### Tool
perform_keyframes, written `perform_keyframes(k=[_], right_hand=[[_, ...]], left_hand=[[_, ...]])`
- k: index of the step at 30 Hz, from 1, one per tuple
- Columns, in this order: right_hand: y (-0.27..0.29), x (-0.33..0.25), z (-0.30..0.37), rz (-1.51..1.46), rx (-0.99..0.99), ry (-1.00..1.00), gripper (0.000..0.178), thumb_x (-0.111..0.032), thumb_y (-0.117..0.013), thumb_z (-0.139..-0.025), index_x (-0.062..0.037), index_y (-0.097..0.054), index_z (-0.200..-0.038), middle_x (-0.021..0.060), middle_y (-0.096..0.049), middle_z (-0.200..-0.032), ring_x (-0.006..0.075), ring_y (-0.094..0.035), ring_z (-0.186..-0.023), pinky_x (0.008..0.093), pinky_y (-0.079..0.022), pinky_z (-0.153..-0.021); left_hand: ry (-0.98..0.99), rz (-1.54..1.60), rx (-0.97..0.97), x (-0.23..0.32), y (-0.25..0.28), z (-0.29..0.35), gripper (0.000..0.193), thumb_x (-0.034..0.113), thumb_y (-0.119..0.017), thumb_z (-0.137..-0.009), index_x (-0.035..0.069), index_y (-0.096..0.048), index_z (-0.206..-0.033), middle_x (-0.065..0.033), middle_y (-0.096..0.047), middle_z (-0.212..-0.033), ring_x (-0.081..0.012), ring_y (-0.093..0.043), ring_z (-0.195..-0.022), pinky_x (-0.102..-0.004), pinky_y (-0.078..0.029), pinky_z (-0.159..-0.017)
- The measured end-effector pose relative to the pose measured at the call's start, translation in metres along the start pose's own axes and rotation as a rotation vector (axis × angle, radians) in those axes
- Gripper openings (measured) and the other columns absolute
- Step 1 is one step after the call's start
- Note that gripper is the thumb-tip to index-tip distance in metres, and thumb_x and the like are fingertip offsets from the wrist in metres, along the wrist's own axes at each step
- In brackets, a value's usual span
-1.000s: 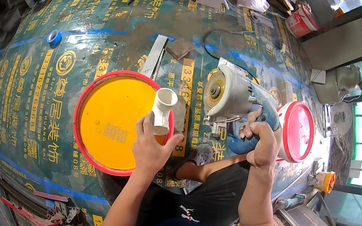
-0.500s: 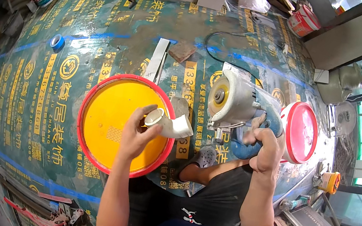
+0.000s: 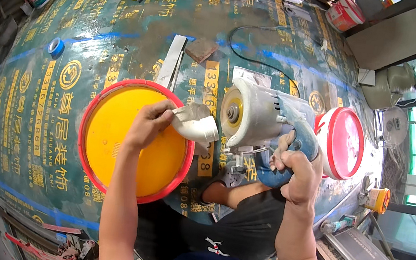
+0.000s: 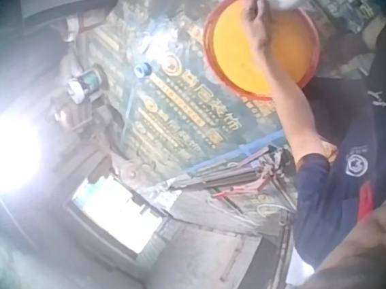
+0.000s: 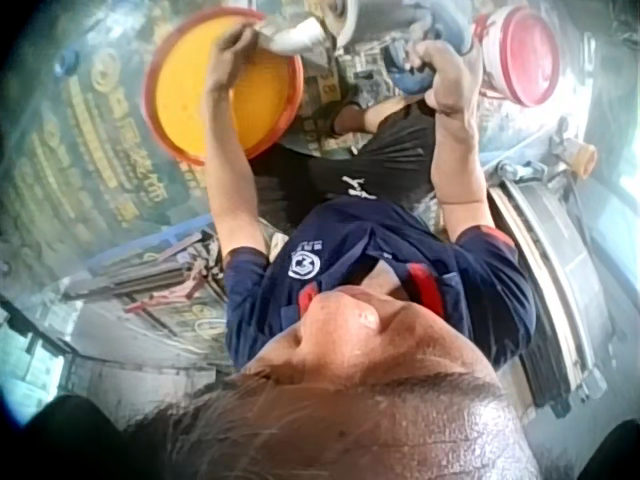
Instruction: The person cuts a small piece of tile using a circular saw, applies mortar to an opening in the floor, and then installs the tile piece and a floor drain cover by hand.
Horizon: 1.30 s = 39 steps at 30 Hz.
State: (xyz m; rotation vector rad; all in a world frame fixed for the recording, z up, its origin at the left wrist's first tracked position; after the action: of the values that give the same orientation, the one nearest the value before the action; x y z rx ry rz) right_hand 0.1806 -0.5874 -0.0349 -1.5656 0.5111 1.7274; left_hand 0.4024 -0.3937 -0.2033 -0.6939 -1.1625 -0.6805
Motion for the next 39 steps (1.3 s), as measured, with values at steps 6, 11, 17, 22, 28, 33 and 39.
perform_keyframes(k=[6,11,17,22,28,33,39], right_hand=[[-0.012,0.001,0.004,0.126,-0.051,-0.043,0.025,-0.002,-0.051,-0.073,0.0011,-0.054,-0.098,0.008,-0.052,-0.077,0.0138,-0.048,-0.059,0.0318,-0.046,-0.062],[-0.015,0.005,0.011,0.149,-0.081,-0.026,0.026,-0.001,-0.051,-0.073,0.0022,-0.054,-0.099,0.0085,-0.053,-0.077,0.0139,-0.047,-0.059,0.0322,-0.046,-0.063],[-0.022,0.009,0.018,0.172,-0.084,0.009,0.022,0.001,-0.053,-0.076,0.0038,-0.058,-0.097,0.0056,-0.057,-0.075,0.0103,-0.052,-0.061,0.026,-0.045,-0.059],[-0.027,0.012,0.017,0.188,-0.099,0.004,0.021,0.0,-0.054,-0.077,0.0038,-0.058,-0.098,0.0053,-0.058,-0.076,0.0098,-0.054,-0.064,0.0253,-0.046,-0.06],[-0.033,0.011,0.015,0.15,-0.1,-0.004,0.024,0.002,-0.055,-0.077,0.004,-0.059,-0.101,0.0046,-0.058,-0.078,0.0094,-0.054,-0.065,0.0245,-0.046,-0.062],[-0.033,0.011,0.011,0.168,-0.113,0.022,0.027,0.003,-0.056,-0.078,0.0049,-0.058,-0.104,0.0039,-0.059,-0.081,0.0086,-0.054,-0.067,0.0234,-0.046,-0.063],[-0.042,0.012,0.009,0.215,-0.1,0.029,0.027,0.001,-0.058,-0.08,0.0046,-0.058,-0.107,0.0026,-0.059,-0.083,0.008,-0.054,-0.069,0.0232,-0.046,-0.063]], left_hand=[[0.04,-0.088,-0.06,0.003,-0.009,-0.019,0.019,0.016,-0.054,-0.106,0.001,-0.065,-0.102,0.0077,-0.048,-0.076,-0.0032,-0.04,-0.069,-0.0215,-0.036,-0.061],[-0.102,-0.158,-0.033,0.011,-0.018,-0.02,0.021,0.017,-0.054,-0.107,-0.002,-0.063,-0.103,0.0038,-0.054,-0.081,-0.0056,-0.047,-0.078,-0.0229,-0.043,-0.071],[-0.159,-0.202,0.002,0.011,-0.02,-0.021,0.021,0.015,-0.053,-0.106,-0.003,-0.062,-0.105,-0.0032,-0.061,-0.087,-0.0109,-0.053,-0.086,-0.0278,-0.047,-0.082],[-0.147,-0.176,0.055,0.006,-0.019,-0.018,0.019,0.013,-0.052,-0.106,-0.002,-0.062,-0.106,-0.0031,-0.061,-0.086,-0.0119,-0.053,-0.085,-0.0275,-0.047,-0.082],[-0.145,-0.129,-0.017,-0.005,-0.022,-0.02,0.018,0.017,-0.051,-0.108,0.003,-0.063,-0.108,0.009,-0.047,-0.077,-0.0033,-0.038,-0.068,-0.0204,-0.033,-0.061],[-0.142,-0.146,-0.007,0.002,-0.026,-0.019,0.018,0.014,-0.051,-0.108,0.0,-0.061,-0.101,0.0028,-0.052,-0.082,-0.0072,-0.044,-0.08,-0.0235,-0.041,-0.073],[-0.208,-0.163,0.016,0.01,-0.03,-0.016,0.018,0.016,-0.052,-0.108,0.001,-0.06,-0.102,0.0036,-0.052,-0.08,-0.0066,-0.044,-0.077,-0.0233,-0.04,-0.069]])
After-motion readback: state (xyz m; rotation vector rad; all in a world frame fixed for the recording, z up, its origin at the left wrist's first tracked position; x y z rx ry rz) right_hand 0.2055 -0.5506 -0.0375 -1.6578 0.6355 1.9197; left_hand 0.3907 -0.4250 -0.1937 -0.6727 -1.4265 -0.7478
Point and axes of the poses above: each hand's wrist, its own z-axis away from the middle knuckle, its own y-axis out of the back of the hand, x = y × z, the point moved 8 cm from there along -z, towards the middle knuckle
